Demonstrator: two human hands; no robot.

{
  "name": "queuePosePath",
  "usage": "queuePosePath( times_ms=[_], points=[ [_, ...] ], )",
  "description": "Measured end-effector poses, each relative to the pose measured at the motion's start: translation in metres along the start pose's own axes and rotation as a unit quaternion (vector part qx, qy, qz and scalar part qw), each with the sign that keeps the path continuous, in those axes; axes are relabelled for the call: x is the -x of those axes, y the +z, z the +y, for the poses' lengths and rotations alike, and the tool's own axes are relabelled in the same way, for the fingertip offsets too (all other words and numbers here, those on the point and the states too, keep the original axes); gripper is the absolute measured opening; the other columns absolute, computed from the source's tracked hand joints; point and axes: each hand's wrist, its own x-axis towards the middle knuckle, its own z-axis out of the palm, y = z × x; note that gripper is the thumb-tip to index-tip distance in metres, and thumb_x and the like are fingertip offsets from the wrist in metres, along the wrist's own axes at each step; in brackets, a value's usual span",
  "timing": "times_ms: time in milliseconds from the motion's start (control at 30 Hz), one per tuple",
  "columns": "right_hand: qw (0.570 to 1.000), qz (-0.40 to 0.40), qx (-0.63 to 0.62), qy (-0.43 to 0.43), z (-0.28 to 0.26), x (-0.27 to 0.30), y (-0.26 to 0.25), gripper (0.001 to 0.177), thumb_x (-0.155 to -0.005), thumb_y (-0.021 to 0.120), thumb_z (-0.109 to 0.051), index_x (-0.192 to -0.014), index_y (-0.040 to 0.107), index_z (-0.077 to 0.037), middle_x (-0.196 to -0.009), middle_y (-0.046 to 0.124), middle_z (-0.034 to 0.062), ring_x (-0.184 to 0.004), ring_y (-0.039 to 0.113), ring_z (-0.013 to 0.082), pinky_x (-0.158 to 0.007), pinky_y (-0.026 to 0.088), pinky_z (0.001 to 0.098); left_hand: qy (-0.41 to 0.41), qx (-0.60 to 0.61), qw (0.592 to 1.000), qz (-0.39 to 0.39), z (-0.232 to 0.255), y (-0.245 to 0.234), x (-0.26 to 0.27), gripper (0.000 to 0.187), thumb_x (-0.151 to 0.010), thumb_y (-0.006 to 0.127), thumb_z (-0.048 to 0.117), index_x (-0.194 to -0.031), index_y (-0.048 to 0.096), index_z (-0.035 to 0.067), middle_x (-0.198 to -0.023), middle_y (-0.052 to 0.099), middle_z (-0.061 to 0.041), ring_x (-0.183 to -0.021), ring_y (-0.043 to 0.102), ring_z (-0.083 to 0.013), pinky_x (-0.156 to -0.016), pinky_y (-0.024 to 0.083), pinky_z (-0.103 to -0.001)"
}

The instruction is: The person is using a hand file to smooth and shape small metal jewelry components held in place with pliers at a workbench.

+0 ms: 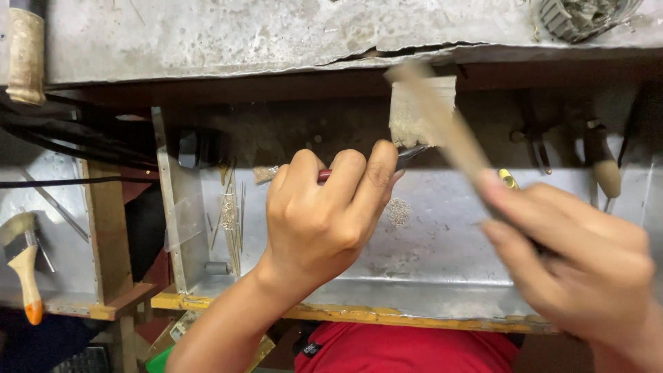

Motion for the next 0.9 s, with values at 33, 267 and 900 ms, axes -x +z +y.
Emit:
queuePosePath(
  times_ms=[33, 267, 900],
  points=[
    [1.000, -0.001, 0.002, -0.001, 0.000, 0.013, -0.003, 0.036, -0.093, 0.073, 0.004, -0.127, 0.067, 0.014, -0.089, 0.065, 0.0209, -0.068, 0.058, 0.0212, -0.071, 0.049, 0.0327, -0.002, 0.001, 1.000, 0.001, 0.000, 0.001, -0.001, 0.025, -0.112, 0.050, 0.027, -0.106, 0.071, 0.017, -0.077, 0.035, 0.000, -0.062, 0.026, -0.0185, -0.051, 0.025, -0.032],
    [0.926, -0.004, -0.209, 0.315, -0.008, 0.060, 0.004, 0.049, -0.082, 0.067, -0.002, -0.131, 0.066, 0.004, -0.080, 0.071, 0.0132, -0.045, 0.057, 0.0115, -0.038, 0.044, 0.0223, -0.001, -0.006, 1.000, 0.012, -0.003, 0.003, -0.001, 0.027, -0.112, 0.048, 0.023, -0.101, 0.072, 0.018, -0.077, 0.036, 0.001, -0.062, 0.024, -0.0172, -0.051, 0.022, -0.030],
    [0.999, -0.037, 0.008, 0.029, 0.002, 0.026, 0.007, 0.035, -0.092, 0.070, 0.000, -0.126, 0.068, 0.008, -0.086, 0.062, 0.0122, -0.065, 0.055, 0.0167, -0.072, 0.048, 0.0303, 0.000, 0.005, 1.000, 0.008, -0.001, 0.003, 0.000, 0.030, -0.113, 0.046, 0.027, -0.106, 0.073, 0.016, -0.076, 0.036, 0.001, -0.061, 0.026, -0.0178, -0.050, 0.025, -0.031]
  ],
)
